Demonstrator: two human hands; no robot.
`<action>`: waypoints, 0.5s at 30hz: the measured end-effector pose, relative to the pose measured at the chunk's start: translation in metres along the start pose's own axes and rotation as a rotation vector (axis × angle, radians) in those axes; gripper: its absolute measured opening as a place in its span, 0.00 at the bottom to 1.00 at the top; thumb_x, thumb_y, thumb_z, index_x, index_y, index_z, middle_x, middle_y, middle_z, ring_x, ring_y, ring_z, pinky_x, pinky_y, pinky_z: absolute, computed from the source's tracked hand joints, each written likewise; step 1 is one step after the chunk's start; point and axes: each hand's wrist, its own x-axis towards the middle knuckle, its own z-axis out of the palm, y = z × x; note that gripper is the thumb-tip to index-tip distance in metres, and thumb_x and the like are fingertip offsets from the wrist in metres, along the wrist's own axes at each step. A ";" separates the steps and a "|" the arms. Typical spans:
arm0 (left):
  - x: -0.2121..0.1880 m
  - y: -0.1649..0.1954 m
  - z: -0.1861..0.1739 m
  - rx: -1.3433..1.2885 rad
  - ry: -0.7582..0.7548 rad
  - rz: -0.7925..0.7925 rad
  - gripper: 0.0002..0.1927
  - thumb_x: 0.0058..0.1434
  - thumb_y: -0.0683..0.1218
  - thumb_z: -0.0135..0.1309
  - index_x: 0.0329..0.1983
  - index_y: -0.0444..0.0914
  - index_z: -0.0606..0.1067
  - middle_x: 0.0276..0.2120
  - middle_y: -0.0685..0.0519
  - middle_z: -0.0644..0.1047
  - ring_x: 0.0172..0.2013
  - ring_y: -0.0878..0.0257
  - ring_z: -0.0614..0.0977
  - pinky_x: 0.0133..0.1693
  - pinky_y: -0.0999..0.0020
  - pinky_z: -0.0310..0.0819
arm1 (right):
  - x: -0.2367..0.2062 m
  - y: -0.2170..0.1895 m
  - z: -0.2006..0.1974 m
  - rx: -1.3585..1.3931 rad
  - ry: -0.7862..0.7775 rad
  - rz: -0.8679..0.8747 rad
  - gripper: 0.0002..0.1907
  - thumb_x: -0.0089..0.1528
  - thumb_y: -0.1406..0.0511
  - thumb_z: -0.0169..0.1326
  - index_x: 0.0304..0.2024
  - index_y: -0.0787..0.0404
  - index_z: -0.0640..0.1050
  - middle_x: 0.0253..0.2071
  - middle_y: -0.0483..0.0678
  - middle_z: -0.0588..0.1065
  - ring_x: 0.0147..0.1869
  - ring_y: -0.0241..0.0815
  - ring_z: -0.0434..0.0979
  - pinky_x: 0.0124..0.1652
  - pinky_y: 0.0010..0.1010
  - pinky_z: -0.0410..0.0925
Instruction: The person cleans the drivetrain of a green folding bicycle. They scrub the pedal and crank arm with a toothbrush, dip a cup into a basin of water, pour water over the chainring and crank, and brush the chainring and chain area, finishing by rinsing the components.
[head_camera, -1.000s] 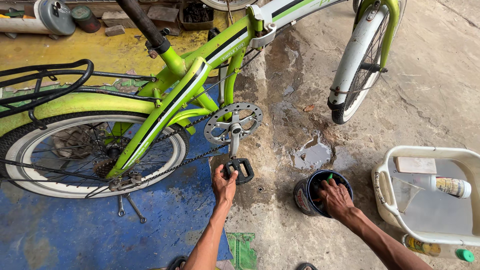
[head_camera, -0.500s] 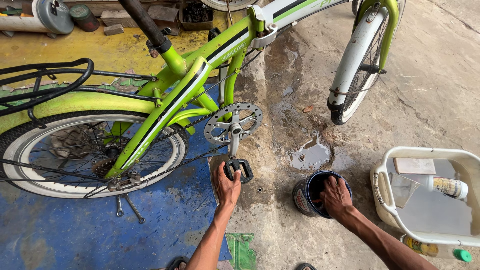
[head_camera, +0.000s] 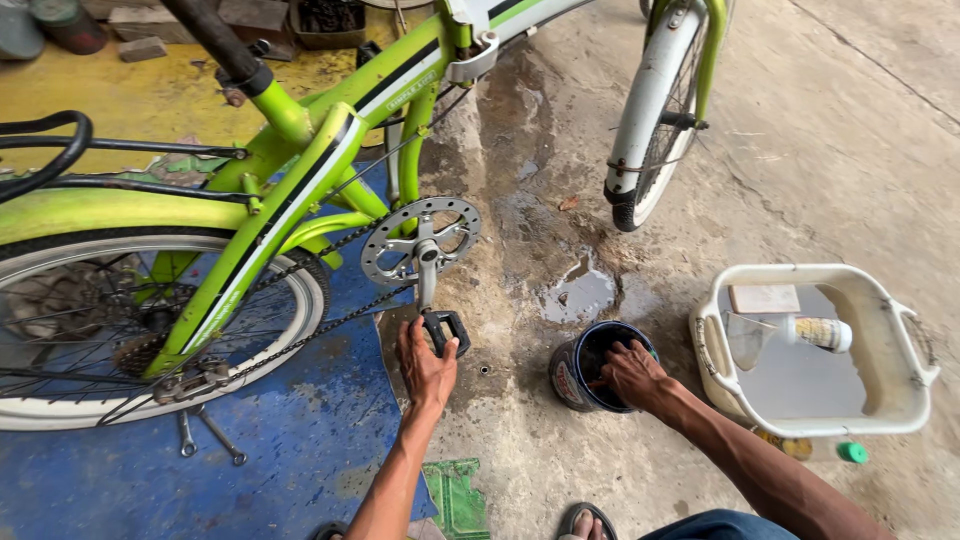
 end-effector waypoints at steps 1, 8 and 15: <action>0.000 0.001 -0.001 0.018 -0.011 0.005 0.45 0.52 0.55 0.68 0.69 0.37 0.62 0.70 0.37 0.58 0.70 0.42 0.59 0.69 0.50 0.52 | 0.000 0.002 0.003 -0.003 0.102 -0.018 0.17 0.61 0.65 0.47 0.50 0.43 0.79 0.44 0.50 0.72 0.49 0.47 0.68 0.47 0.41 0.63; 0.005 0.011 -0.010 0.117 -0.122 -0.008 0.47 0.52 0.53 0.68 0.73 0.41 0.58 0.74 0.42 0.53 0.72 0.42 0.54 0.68 0.46 0.48 | -0.013 0.025 0.002 0.212 0.058 0.182 0.14 0.72 0.65 0.37 0.43 0.57 0.77 0.30 0.47 0.73 0.20 0.36 0.61 0.18 0.28 0.59; 0.029 0.008 -0.013 -0.006 -0.027 0.087 0.37 0.58 0.54 0.64 0.65 0.37 0.64 0.58 0.40 0.71 0.60 0.43 0.71 0.62 0.46 0.63 | -0.033 0.041 -0.045 0.358 0.273 0.319 0.17 0.70 0.56 0.42 0.32 0.53 0.77 0.25 0.42 0.74 0.19 0.34 0.63 0.20 0.30 0.59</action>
